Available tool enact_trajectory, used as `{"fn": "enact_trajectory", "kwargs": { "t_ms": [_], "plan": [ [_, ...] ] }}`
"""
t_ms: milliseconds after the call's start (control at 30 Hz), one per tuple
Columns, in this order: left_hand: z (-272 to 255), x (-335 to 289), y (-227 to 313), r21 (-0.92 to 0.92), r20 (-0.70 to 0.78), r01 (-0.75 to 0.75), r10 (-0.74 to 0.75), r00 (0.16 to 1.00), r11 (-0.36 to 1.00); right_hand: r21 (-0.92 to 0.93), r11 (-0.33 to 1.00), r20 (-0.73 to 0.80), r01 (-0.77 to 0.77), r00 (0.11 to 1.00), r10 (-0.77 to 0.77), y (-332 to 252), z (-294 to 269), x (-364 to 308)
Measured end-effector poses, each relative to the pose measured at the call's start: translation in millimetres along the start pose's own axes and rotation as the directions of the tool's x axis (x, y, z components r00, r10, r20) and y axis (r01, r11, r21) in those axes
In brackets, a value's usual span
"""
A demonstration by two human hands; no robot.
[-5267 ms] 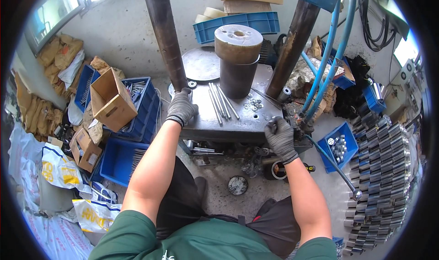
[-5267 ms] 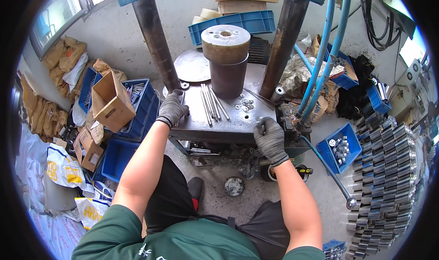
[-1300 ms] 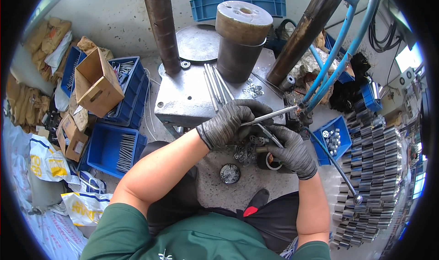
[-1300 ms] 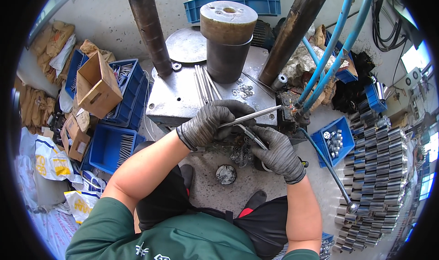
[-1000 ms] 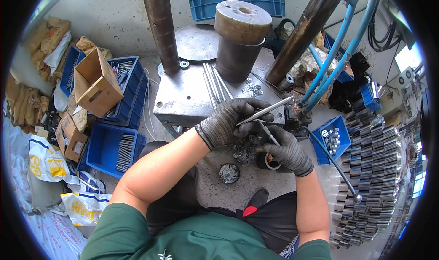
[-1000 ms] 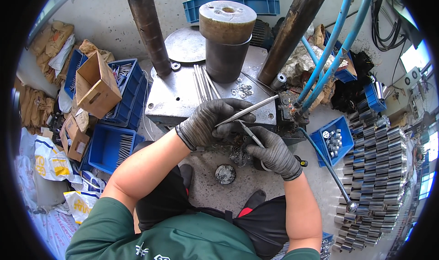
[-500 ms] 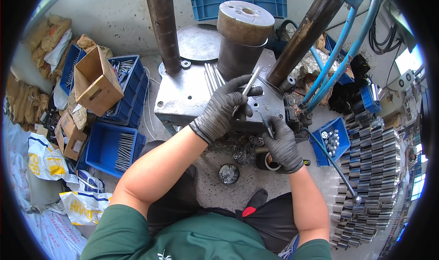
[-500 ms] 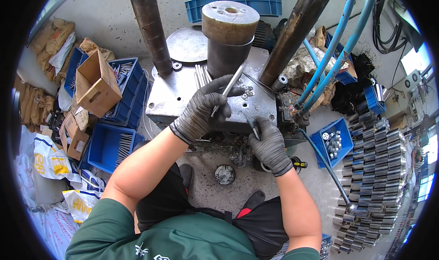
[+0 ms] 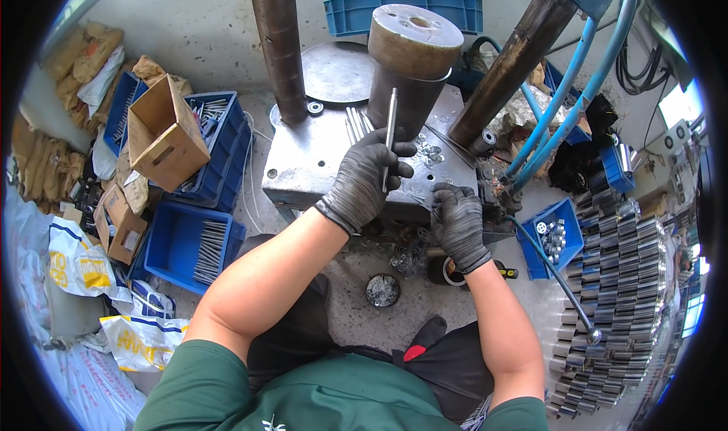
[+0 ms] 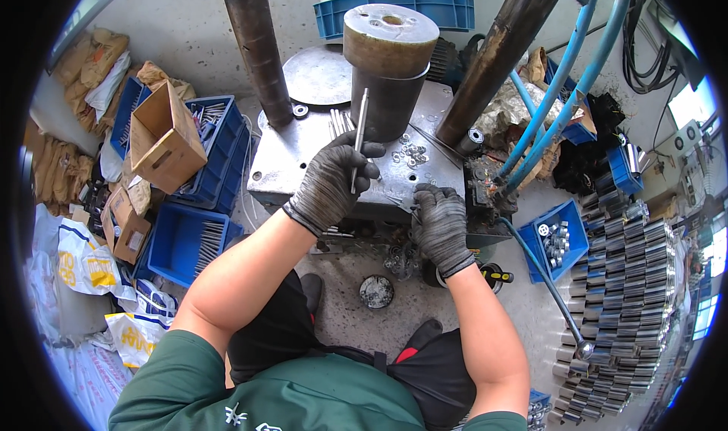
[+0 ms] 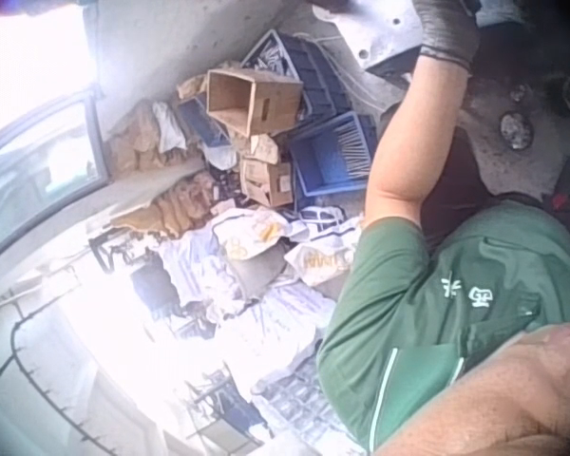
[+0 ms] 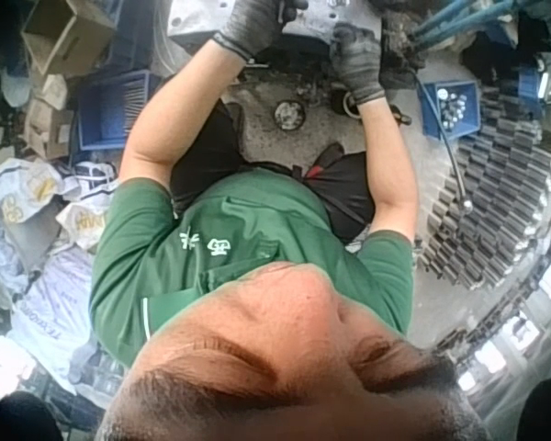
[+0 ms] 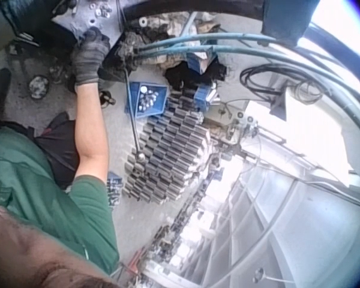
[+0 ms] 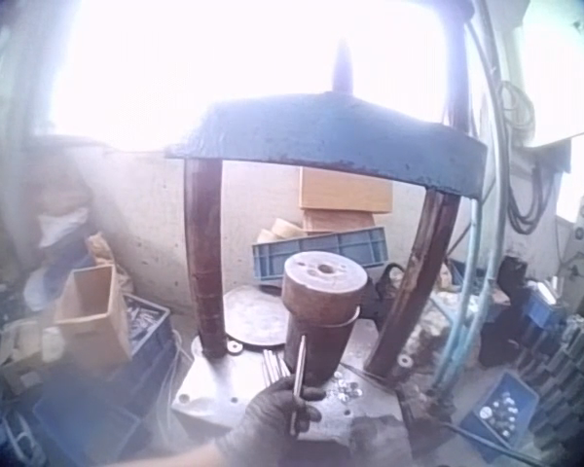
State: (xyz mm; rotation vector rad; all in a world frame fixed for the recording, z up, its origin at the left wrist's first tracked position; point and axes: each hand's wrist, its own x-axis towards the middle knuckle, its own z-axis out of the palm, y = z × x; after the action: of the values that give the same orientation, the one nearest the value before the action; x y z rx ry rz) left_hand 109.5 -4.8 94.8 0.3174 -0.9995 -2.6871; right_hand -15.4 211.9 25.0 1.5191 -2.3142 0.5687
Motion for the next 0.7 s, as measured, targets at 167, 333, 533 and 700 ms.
{"fn": "enact_trajectory", "kwargs": {
  "t_ms": [167, 333, 533, 700],
  "plan": [
    [-11.3, 9.0, -7.9, -0.217, 0.056, 0.025, -0.013, 0.998, 0.976, -0.001, 0.998, -0.049, 0.062, 0.997, -0.062, -0.2, 0.5, 1.5],
    [-3.5, 4.9, -9.0, -0.171, 0.053, -0.012, 0.021, 0.998, 0.985, 0.021, 0.999, -0.016, 0.047, 0.999, -0.047, 0.0, -0.3, -0.7],
    [8.0, 2.6, -12.1, 0.335, -0.073, 0.059, -0.037, 0.997, 0.941, 0.547, 0.721, 0.009, -0.426, 0.864, 0.504, 0.5, 8.5, -9.4],
    [16.0, -7.5, -22.3, 0.585, -0.02, 0.088, -0.094, 0.995, 0.806, 0.918, 0.254, 0.137, -0.304, 0.845, 0.517, -33.7, -36.2, 6.2]
  ]
}}
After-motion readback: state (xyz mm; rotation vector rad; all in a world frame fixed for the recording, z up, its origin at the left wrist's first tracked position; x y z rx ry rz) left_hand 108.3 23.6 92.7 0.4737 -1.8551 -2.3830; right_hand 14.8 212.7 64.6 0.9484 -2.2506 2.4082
